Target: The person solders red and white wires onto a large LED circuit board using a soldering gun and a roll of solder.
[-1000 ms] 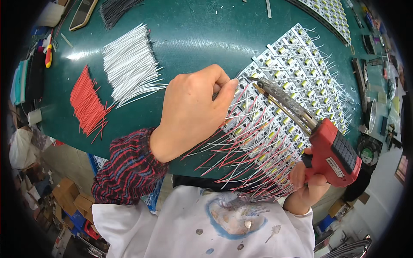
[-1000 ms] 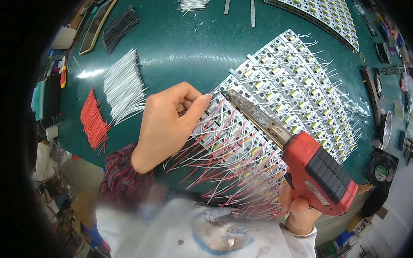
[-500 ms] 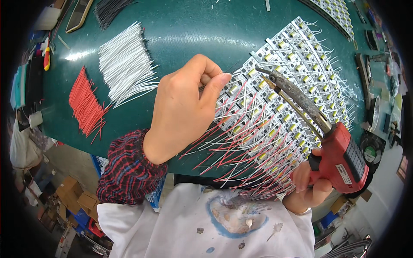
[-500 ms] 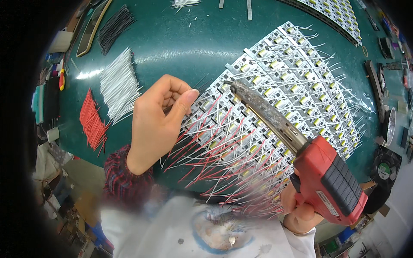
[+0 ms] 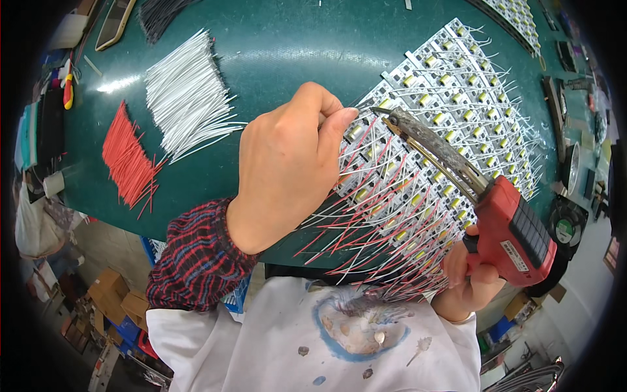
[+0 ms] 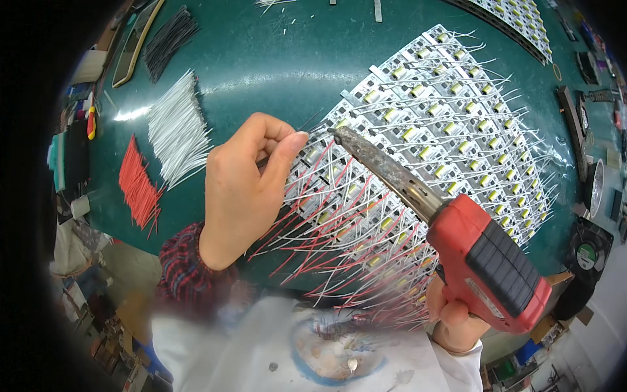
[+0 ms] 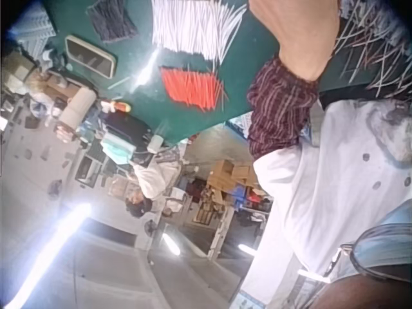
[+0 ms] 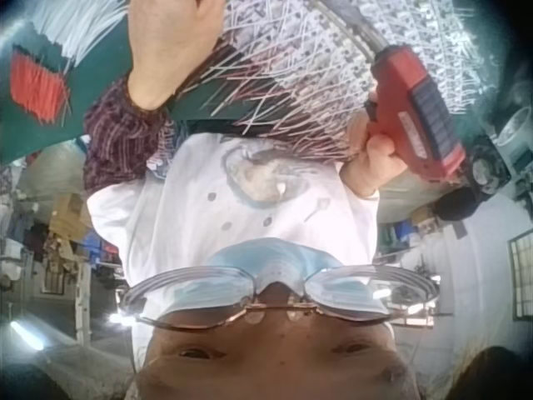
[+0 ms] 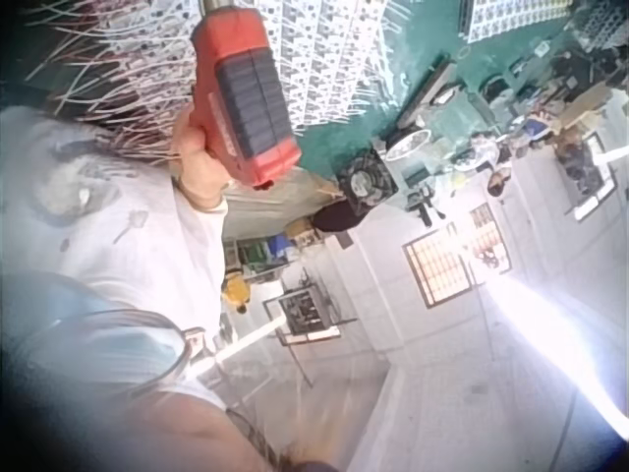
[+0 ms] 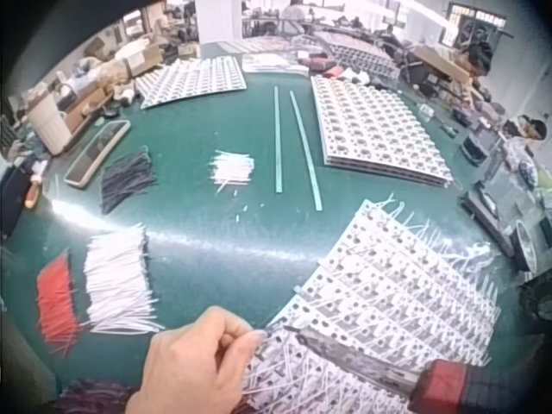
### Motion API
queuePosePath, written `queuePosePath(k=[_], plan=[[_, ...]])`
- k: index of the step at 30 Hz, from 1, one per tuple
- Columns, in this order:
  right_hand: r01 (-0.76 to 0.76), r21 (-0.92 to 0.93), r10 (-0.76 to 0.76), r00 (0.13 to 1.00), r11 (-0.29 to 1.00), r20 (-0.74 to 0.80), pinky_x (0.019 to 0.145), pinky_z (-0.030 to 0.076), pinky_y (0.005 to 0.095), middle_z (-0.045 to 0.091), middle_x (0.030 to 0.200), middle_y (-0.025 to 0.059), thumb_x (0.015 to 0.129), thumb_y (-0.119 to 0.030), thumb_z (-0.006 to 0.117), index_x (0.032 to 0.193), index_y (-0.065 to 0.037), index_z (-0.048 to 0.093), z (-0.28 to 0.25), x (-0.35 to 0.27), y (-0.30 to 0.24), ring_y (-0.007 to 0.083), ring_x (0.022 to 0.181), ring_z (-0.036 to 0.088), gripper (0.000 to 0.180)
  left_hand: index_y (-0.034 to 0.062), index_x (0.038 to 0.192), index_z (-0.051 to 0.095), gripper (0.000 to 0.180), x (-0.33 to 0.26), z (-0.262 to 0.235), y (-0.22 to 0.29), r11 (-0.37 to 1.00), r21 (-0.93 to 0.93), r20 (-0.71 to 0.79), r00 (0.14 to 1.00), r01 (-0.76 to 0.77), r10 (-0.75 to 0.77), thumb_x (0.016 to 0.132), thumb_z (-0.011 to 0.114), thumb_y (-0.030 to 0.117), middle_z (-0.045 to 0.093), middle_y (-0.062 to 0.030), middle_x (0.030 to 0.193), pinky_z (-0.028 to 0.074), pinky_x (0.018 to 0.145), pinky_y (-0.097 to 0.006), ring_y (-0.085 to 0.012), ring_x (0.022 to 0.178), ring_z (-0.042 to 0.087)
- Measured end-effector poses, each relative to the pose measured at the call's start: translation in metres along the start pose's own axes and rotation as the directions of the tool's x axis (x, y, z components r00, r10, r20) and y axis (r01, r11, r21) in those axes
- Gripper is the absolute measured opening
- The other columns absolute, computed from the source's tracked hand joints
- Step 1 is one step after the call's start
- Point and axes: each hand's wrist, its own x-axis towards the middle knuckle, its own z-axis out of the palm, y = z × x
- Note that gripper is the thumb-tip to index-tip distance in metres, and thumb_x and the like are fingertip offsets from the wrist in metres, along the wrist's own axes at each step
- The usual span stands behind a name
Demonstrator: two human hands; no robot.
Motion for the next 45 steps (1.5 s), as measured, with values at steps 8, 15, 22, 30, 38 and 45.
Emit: queuePosePath(k=[8,15,22,30,38,45], plan=[[-0.013,0.021,0.013,1.000,1.000,0.004,0.036,0.031,0.0221,0.042,0.046,0.0023,0.085,-0.046,0.059,0.109,0.014,0.041,0.000,0.000,0.001,0.0086,0.035,0.037,0.067,0.0022,0.074,0.053,0.014,0.000,0.000,0.000,1.000,-0.004,0.012,1.000,0.011,-0.011,0.082,0.062,0.010,0.058,-0.0100,0.057,0.041,0.045,-0.036,-0.0275,0.049,0.057],[-0.020,0.015,0.020,0.999,1.000,0.025,0.036,0.030,0.0219,0.042,0.048,0.0023,0.085,-0.044,0.059,0.105,0.012,0.042,0.002,0.002,0.003,0.0087,0.036,0.037,0.062,-0.0017,0.080,0.057,0.012,-0.001,0.000,-0.002,0.997,0.063,0.018,0.999,-0.039,0.038,0.084,0.063,0.008,0.058,-0.0067,0.060,0.039,0.046,-0.023,-0.0092,0.050,0.052],[-0.081,0.126,0.084,0.996,0.989,-0.014,0.033,0.030,0.0229,0.055,0.068,0.0096,0.072,-0.042,0.075,0.124,0.007,0.039,-0.009,-0.003,0.004,0.0098,0.037,0.043,0.079,-0.0014,0.079,0.057,0.012,0.000,0.000,-0.002,0.995,0.071,0.007,0.997,-0.072,0.071,0.084,0.063,0.008,0.057,-0.0068,0.059,0.039,0.045,-0.024,-0.0111,0.049,0.053],[0.008,0.045,-0.010,0.999,0.999,0.041,0.036,0.030,0.0220,0.042,0.047,0.0021,0.086,-0.046,0.057,0.114,0.015,0.038,-0.003,0.001,0.001,0.0083,0.036,0.037,0.070,0.0019,0.074,0.053,0.014,0.001,0.001,0.001,0.997,0.051,0.007,0.998,-0.056,0.056,0.081,0.063,0.009,0.058,-0.0107,0.059,0.042,0.046,-0.036,-0.0278,0.050,0.057],[0.035,0.022,-0.035,0.999,0.999,-0.017,0.036,0.030,0.0217,0.041,0.047,0.0011,0.084,-0.050,0.057,0.115,0.016,0.037,-0.001,-0.002,-0.005,0.0078,0.035,0.036,0.076,-0.0021,0.081,0.058,0.012,0.000,-0.001,0.000,0.998,0.034,0.020,0.999,-0.051,0.050,0.084,0.063,0.008,0.057,-0.0049,0.059,0.036,0.045,-0.023,-0.0067,0.049,0.049],[0.046,0.039,-0.044,0.998,0.998,-0.044,0.035,0.029,0.0208,0.040,0.045,-0.0005,0.084,-0.052,0.056,0.117,0.014,0.037,-0.014,-0.010,-0.004,0.0069,0.034,0.035,0.076,0.0027,0.077,0.057,0.011,0.003,-0.019,0.011,0.967,0.223,-0.272,0.945,-0.123,0.183,0.081,0.065,0.010,0.060,-0.0089,0.065,0.043,0.048,-0.032,-0.0222,0.054,0.058]])
